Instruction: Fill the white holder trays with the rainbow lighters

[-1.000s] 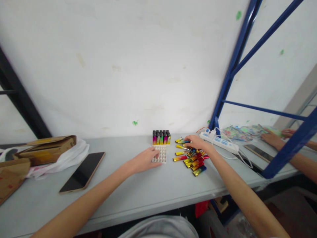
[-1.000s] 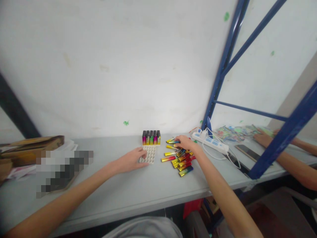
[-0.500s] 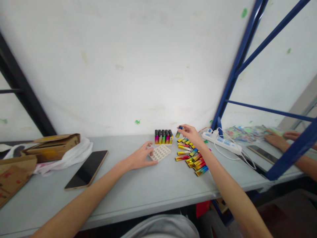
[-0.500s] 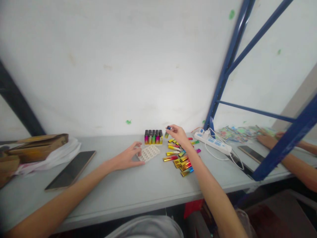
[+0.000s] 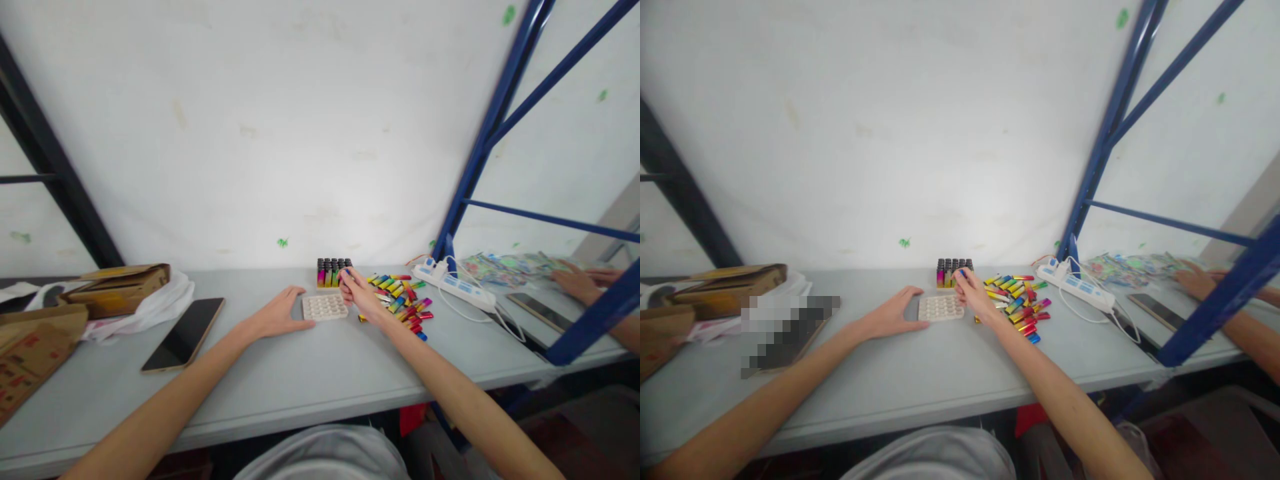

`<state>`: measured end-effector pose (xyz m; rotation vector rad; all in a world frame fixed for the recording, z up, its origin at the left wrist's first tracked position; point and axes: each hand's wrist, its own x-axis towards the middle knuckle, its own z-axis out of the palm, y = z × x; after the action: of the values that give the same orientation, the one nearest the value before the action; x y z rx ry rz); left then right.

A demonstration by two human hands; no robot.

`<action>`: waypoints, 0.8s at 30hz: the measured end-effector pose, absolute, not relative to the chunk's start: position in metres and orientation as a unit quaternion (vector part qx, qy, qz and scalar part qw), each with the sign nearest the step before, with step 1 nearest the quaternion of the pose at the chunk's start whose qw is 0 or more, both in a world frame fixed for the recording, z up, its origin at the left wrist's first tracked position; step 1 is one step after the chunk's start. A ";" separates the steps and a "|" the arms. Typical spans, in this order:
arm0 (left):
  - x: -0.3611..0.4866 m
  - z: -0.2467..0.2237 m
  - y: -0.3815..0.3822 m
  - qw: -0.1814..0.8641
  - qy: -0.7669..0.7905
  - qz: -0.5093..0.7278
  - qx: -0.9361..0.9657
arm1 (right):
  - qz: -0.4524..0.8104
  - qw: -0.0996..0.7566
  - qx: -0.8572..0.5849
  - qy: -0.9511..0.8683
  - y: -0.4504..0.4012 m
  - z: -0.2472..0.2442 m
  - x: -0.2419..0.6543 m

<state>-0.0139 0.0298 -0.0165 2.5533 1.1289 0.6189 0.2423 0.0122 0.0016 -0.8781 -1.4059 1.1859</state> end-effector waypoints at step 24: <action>-0.005 -0.019 0.018 0.141 0.400 0.294 0.857 | 0.235 0.490 -0.521 -0.658 0.015 -0.013 0.239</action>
<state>-0.0053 0.0175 -0.0195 2.4740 1.1536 0.8481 0.2388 0.0149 -0.0130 -1.2652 -1.5985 0.5708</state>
